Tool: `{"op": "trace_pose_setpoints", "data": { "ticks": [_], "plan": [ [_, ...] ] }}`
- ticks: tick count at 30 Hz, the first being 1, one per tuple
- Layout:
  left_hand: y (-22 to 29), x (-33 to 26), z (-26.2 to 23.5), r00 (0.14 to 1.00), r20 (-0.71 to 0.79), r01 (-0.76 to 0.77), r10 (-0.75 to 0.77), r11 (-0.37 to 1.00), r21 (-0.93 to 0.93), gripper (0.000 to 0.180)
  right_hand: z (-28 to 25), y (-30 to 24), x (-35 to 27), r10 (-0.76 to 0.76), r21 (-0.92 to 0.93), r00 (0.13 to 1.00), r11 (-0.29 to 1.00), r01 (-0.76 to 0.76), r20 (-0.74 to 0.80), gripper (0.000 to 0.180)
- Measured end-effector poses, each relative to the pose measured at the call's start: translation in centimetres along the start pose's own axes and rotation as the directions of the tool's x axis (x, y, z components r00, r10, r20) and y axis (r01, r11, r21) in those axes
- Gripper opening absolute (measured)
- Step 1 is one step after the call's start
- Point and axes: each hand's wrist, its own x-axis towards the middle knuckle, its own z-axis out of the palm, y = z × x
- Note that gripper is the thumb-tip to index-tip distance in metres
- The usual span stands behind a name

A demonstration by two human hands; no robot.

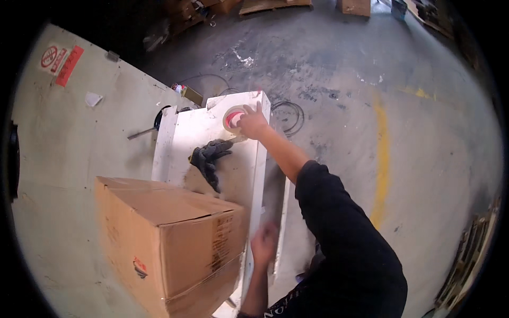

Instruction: The person applies adhesive tape to wooden strips on a workbench and places them into a small cardboard box before donning a work glove to handle more strips.

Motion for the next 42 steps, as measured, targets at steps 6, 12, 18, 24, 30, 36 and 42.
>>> {"op": "trace_pose_setpoints", "data": {
  "ticks": [6,12,18,24,30,36,42],
  "plan": [
    [1.1,24.2,3.1,0.823,-0.545,-0.094,0.159,0.985,0.145,0.033,-1.2,2.0,-4.3,0.295,0.470,0.840,0.881,-0.054,-0.456,0.028],
    [0.9,27.3,3.7,0.821,-0.563,0.162,0.092,0.908,0.386,0.029,3.8,8.2,-21.5,0.661,0.932,0.715,0.360,-0.037,-0.227,0.027],
    [0.2,25.5,2.8,0.790,-0.594,0.180,-0.150,0.984,-0.009,0.033,9.1,2.4,-40.0,0.740,0.889,0.605,0.021,-0.458,0.294,0.028],
    [-3.3,11.3,6.8,0.977,-0.054,0.083,-0.205,0.605,-0.792,0.010,9.1,-4.4,-47.3,0.434,0.828,0.713,-0.174,-0.534,0.551,0.020],
    [-8.8,-13.8,6.7,0.993,-0.096,-0.117,0.071,0.761,-0.638,0.016,8.7,-8.2,-48.9,0.376,0.820,0.768,0.038,-0.572,0.518,0.045],
    [-15.9,-36.5,-2.4,0.750,-0.502,0.048,-0.430,0.793,-0.607,0.014,4.0,-21.4,-50.4,-0.361,0.831,0.756,0.127,-0.541,0.547,0.047],
    [-28.8,-50.8,-7.0,0.119,-0.927,0.193,-0.355,0.924,-0.329,0.030,8.0,-32.2,-54.3,-0.694,0.876,0.561,0.224,-0.427,0.451,0.057]
  ]
}}
